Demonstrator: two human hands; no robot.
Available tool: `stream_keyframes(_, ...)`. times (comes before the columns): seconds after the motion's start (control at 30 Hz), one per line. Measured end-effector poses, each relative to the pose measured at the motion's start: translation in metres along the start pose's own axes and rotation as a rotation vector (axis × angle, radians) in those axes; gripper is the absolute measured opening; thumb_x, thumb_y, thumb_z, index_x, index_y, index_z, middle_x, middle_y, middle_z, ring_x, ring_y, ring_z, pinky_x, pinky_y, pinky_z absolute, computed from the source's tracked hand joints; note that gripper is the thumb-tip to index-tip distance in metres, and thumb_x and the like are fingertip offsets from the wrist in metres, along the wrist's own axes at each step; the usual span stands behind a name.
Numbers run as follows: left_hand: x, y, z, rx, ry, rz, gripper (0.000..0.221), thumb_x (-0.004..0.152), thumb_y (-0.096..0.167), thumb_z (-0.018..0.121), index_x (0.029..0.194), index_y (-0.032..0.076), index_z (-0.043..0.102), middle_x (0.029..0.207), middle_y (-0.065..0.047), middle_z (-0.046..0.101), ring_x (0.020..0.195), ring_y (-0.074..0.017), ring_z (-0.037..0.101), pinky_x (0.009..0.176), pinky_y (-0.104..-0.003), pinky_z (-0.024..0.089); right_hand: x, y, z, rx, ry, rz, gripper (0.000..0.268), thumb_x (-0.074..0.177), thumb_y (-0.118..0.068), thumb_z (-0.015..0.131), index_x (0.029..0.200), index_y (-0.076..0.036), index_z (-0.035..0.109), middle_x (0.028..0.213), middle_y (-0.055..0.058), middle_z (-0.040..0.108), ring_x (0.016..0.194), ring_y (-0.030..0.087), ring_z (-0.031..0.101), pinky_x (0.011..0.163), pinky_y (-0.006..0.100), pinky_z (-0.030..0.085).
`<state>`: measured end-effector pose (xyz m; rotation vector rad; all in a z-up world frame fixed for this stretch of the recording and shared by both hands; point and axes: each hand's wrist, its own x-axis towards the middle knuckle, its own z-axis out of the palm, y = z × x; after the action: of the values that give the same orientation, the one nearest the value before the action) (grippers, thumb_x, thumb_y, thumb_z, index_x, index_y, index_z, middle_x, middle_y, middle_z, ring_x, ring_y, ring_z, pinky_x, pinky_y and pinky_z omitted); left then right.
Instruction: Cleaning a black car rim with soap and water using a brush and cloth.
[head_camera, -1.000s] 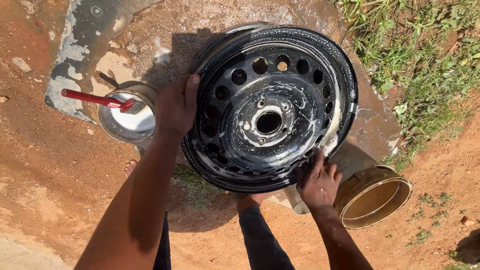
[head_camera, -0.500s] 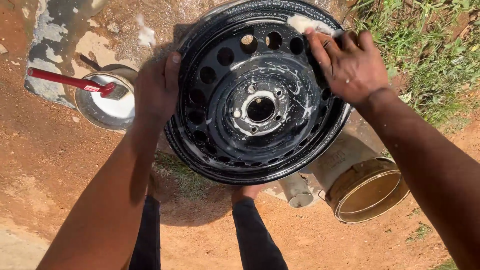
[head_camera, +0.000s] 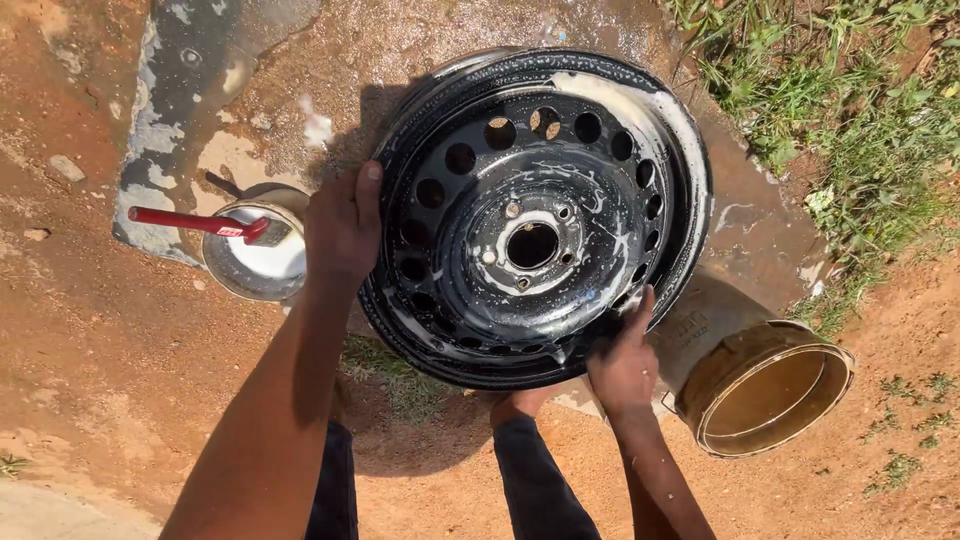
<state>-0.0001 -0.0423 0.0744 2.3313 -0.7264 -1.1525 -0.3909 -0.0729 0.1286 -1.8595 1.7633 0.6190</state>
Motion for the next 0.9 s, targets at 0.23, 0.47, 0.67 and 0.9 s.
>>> stream_keyframes(0.23,0.009,-0.003,-0.003,0.014,0.047,0.065,0.049,0.109,0.044,0.042,0.108,0.008,0.074,0.089,-0.026,0.071,0.088,-0.0506,0.066,0.076,-0.059,0.049,0.129,-0.050,-0.038,0.915,0.288,-0.057,0.065,0.093,0.009,0.051,0.153,-0.007,0.031,0.111,0.011,0.063,0.085,0.014,0.060,0.073,0.029,0.052)
stream_keyframes(0.47,0.003,-0.008,0.003,-0.018,0.034,0.069,0.045,0.107,0.043,0.044,0.111,0.011,0.075,0.090,-0.024,0.072,0.087,-0.0479,0.068,0.077,-0.058,0.050,0.144,-0.234,-0.046,0.509,0.423,-0.384,0.049,0.087,0.009,0.065,0.127,-0.006,0.042,0.116,0.021,0.074,0.109,0.038,0.075,0.101,0.046,0.053)
stream_keyframes(0.67,-0.001,-0.009,0.004,-0.084,0.085,0.106,0.044,0.107,0.043,0.047,0.111,0.010,0.075,0.092,-0.023,0.072,0.089,-0.0465,0.069,0.078,-0.056,0.053,0.086,-0.273,-0.029,0.272,0.002,-0.635,0.045,0.082,0.002,0.060,0.126,-0.005,0.053,0.095,0.022,0.072,0.074,0.043,0.070,0.063,0.050,0.056)
stream_keyframes(0.9,0.000,0.002,-0.006,-0.013,-0.064,-0.063,0.049,0.108,0.046,0.041,0.112,0.011,0.075,0.086,-0.023,0.073,0.087,-0.0456,0.069,0.080,-0.056,0.052,0.180,-0.174,-0.097,-0.551,0.130,-0.823,0.034,0.104,-0.014,0.042,0.136,-0.006,0.053,0.078,0.014,0.071,0.063,0.033,0.070,0.049,0.046,0.052)
